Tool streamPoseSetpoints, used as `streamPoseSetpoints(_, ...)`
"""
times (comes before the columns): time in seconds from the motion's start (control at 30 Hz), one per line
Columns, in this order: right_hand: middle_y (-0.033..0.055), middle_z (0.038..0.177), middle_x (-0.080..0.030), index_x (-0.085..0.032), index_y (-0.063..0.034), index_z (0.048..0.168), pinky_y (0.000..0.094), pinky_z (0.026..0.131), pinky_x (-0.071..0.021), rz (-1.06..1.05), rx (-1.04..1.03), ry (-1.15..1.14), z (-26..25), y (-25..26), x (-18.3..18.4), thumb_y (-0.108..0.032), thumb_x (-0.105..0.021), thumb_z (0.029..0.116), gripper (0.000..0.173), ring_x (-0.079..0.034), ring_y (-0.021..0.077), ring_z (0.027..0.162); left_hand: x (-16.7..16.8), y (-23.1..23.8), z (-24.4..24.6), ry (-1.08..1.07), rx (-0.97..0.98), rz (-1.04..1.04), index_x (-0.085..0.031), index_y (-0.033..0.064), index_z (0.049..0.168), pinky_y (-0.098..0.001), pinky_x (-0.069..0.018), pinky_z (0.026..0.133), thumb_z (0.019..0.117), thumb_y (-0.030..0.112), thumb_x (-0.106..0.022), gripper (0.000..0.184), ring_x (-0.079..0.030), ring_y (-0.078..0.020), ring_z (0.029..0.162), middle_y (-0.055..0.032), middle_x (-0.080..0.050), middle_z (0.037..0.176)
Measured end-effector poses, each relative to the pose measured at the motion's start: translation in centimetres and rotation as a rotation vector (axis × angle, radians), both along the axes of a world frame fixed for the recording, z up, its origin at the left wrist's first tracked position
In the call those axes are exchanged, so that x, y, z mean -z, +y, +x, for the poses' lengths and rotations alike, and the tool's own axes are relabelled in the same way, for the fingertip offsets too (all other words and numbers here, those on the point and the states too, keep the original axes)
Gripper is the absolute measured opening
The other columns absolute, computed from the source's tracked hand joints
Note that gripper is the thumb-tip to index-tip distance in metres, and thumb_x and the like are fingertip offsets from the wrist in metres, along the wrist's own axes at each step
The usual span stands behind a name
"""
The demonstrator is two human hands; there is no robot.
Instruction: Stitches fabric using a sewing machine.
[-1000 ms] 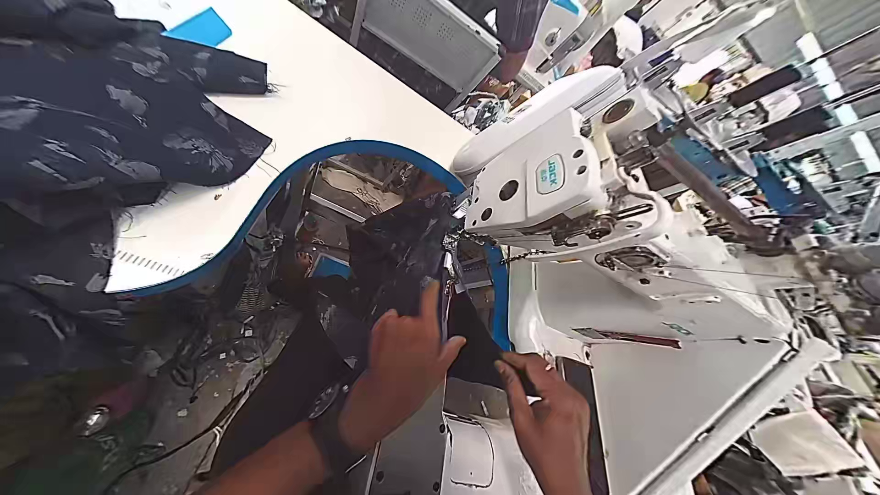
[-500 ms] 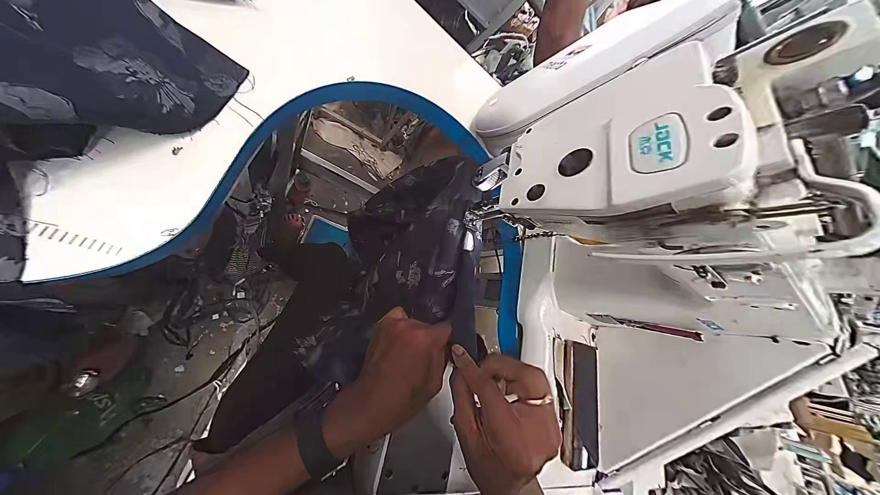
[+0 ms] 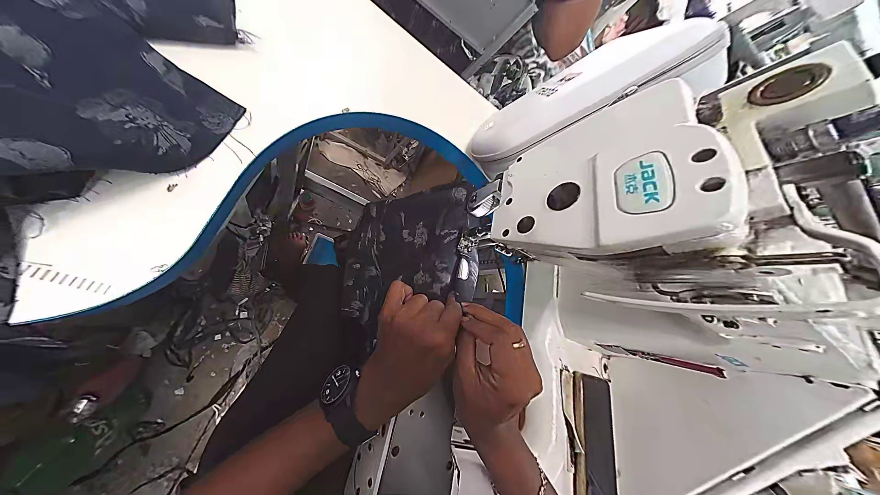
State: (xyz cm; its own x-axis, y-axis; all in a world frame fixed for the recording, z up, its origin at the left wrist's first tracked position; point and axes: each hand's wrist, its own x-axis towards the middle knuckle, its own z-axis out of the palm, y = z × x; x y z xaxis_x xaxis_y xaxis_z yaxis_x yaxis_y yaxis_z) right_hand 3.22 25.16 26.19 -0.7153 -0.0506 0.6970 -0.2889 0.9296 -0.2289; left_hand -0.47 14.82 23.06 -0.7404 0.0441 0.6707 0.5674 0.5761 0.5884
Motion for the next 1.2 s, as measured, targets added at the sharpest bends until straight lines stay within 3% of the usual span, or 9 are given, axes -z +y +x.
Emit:
streamPoseSetpoints(0.23, 0.0171, 0.116, -0.075, -0.073, 0.0003, 0.099, 0.0369, 0.101, -0.052, 0.087, 0.173, -0.187, -0.7, -0.4, 0.4, -0.01, -0.05, 0.0964, 0.026, -0.069, 0.0291, 0.116, -0.1, -0.5, -2.4, -0.049, 0.043, -0.008, -0.079, 0.0067, 0.086, -0.0419, -0.0474, 0.065, 0.094, 0.018, -0.06, 0.023, -0.061, -0.0223, 0.054, -0.0059, -0.065, 0.06)
streamPoseSetpoints(0.43, 0.0182, 0.114, -0.074, -0.076, -0.0025, 0.103, 0.0454, 0.1, -0.0502, 0.189, 0.062, -0.164, -0.6, -1.6, 0.9, -0.01, -0.051, 0.0933, 0.028, -0.068, 0.0368, 0.112, -6.3, -3.4, -18.6, -0.496, 0.403, -0.23, -0.061, 0.0044, 0.139, -0.073, -0.0281, 0.111, 0.0926, 0.0, -0.057, 0.047, -0.048, -0.0467, 0.137, -0.024, -0.062, 0.138)
streamPoseSetpoints(0.63, 0.0056, 0.074, -0.073, -0.08, -0.0145, 0.1, 0.0364, 0.057, -0.058, 0.191, -0.436, -0.311, 4.7, -5.4, -2.3, -0.011, -0.062, 0.0917, 0.02, -0.071, 0.0216, 0.066, 16.1, -3.8, -10.9, -1.047, 0.603, -0.347, -0.057, -0.0163, 0.128, -0.0613, -0.0416, 0.105, 0.1014, 0.013, -0.057, 0.039, -0.058, -0.0489, 0.121, -0.0367, -0.061, 0.125)
streamPoseSetpoints(0.7, 0.0155, 0.073, -0.07, -0.074, -0.0155, 0.124, 0.0476, 0.054, -0.0563, 0.406, -0.484, -0.664, 4.7, -8.1, -2.5, -0.009, -0.061, 0.0932, 0.034, -0.071, 0.0341, 0.066, 10.1, -7.8, -9.2, -0.928, 0.608, -0.394, -0.062, -0.0151, 0.116, -0.0616, -0.0464, 0.096, 0.0983, 0.007, -0.058, 0.028, -0.063, -0.0466, 0.107, -0.0339, -0.065, 0.11)
streamPoseSetpoints(0.73, 0.0283, 0.096, -0.07, -0.058, -0.0105, 0.143, 0.0609, 0.076, -0.0546, 0.49, -0.441, -1.017, 3.1, -9.3, -3.1, -0.005, -0.054, 0.1007, 0.043, -0.07, 0.0478, 0.091, 4.9, -9.8, -7.7, -0.813, 0.616, -0.336, -0.066, -0.0124, 0.109, -0.0578, -0.05, 0.089, 0.0982, 0.006, -0.058, 0.022, -0.066, -0.0407, 0.096, -0.0287, -0.067, 0.1)
streamPoseSetpoints(0.83, 0.0306, 0.121, -0.067, -0.065, 0.0053, 0.129, 0.0606, 0.1, -0.0481, 0.284, -0.376, -1.031, -3.7, -6.1, -2.9, -0.013, -0.054, 0.1042, 0.032, -0.064, 0.0459, 0.116, -8.1, -14.9, -1.9, -0.396, 0.463, 0.099, -0.067, 0.0009, 0.109, -0.0307, -0.0568, 0.079, 0.0996, 0.013, -0.064, 0.015, -0.066, -0.0097, 0.088, -0.0057, -0.068, 0.098)
streamPoseSetpoints(0.97, 0.0194, 0.089, -0.072, -0.074, 0.0019, 0.096, 0.0504, 0.077, -0.0536, 0.239, -0.576, -0.659, -3.5, -7.5, -14.8, -0.013, -0.062, 0.0985, 0.02, -0.071, 0.0328, 0.087, 0.5, -14.9, 5.0, -0.489, -0.001, 0.345, -0.031, -0.0104, 0.153, -0.0447, -0.0399, 0.116, 0.0821, 0.016, -0.079, 0.089, -0.047, -0.0321, 0.14, -0.0288, -0.044, 0.152)
streamPoseSetpoints(1.07, -0.0066, 0.063, -0.065, -0.069, -0.0131, 0.08, 0.0218, 0.051, -0.0504, -0.164, -0.877, -0.37, -0.8, -12.6, -18.2, -0.019, -0.06, 0.0982, 0.021, -0.062, 0.0018, 0.056, 8.6, -11.0, 7.8, -0.964, -0.028, 0.141, -0.055, -0.0145, 0.134, -0.0405, -0.0449, 0.107, 0.0986, 0.019, -0.064, 0.049, -0.06, -0.0301, 0.123, -0.0299, -0.061, 0.132)
streamPoseSetpoints(1.2, 0.0194, 0.127, -0.067, -0.057, 0.0032, 0.137, 0.0417, 0.105, -0.0471, -0.142, -0.616, -0.395, -8.5, -16.0, -20.0, -0.013, -0.055, 0.1035, 0.037, -0.064, 0.0258, 0.119, 0.6, -15.9, 8.1, -0.624, 0.163, 0.765, -0.065, -0.0024, 0.088, -0.0152, -0.0535, 0.073, 0.0915, -0.002, -0.055, 0.011, -0.065, 0.0019, 0.075, -0.001, -0.069, 0.077)
